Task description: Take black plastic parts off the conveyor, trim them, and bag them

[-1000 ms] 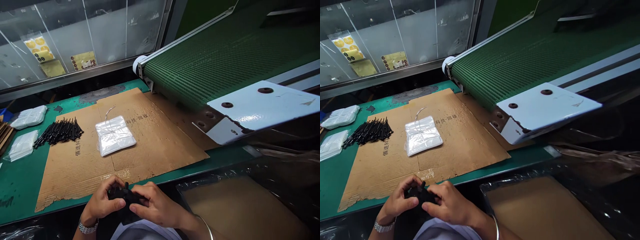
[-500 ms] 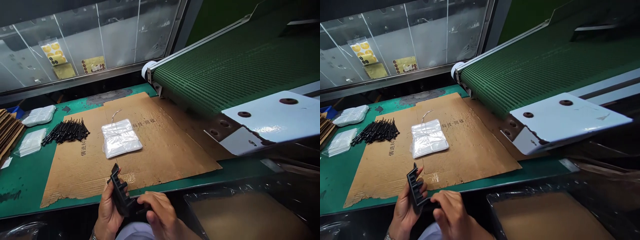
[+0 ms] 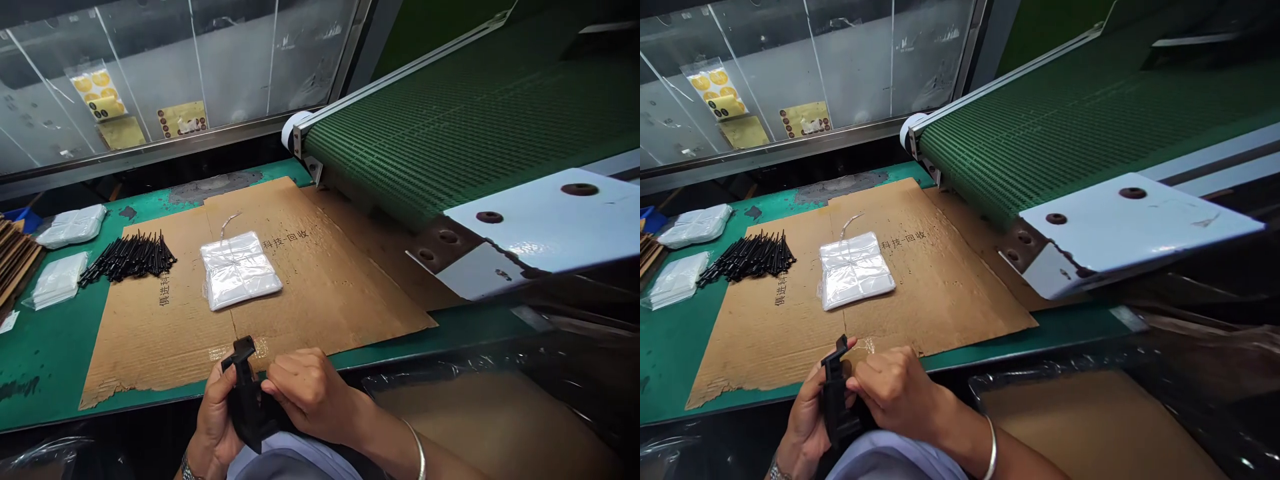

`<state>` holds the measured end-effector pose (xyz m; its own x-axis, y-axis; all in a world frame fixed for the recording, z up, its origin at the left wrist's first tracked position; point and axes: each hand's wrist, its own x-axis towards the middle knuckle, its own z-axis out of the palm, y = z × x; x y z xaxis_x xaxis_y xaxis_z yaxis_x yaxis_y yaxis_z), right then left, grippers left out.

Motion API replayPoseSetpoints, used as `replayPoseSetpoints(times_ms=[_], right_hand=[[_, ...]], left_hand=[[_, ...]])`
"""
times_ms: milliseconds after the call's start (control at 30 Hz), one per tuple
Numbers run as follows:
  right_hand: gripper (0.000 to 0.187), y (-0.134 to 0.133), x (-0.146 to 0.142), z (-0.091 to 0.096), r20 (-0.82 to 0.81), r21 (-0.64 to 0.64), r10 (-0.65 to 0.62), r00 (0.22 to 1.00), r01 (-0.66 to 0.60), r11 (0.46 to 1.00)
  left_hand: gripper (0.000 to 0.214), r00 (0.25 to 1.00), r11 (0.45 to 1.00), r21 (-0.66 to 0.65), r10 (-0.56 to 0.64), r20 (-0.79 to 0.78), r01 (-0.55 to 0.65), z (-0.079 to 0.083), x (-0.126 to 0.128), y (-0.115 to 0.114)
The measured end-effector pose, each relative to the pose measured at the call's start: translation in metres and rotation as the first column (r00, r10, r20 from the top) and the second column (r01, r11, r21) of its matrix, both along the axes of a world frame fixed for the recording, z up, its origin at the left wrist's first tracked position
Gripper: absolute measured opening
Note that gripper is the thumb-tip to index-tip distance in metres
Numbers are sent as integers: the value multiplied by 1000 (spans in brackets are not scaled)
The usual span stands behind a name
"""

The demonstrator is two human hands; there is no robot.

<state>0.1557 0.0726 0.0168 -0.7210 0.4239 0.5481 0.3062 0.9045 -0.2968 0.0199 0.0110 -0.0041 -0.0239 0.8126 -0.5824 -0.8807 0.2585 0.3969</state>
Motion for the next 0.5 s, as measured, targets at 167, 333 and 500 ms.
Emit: replayPoseSetpoints(times_ms=[167, 333, 500], right_hand=[[45, -12, 7, -8, 69, 38, 132, 989, -135, 990], [51, -18, 15, -12, 7, -55, 159, 987, -159, 986], [42, -14, 9, -2, -93, -257, -107, 990, 80, 963]], left_hand=[[44, 1000, 999, -44, 13, 7, -13, -4, -5, 4], [43, 994, 997, 37, 68, -90, -65, -4, -7, 2], [48, 982, 990, 132, 74, -174, -51, -7, -4, -1]])
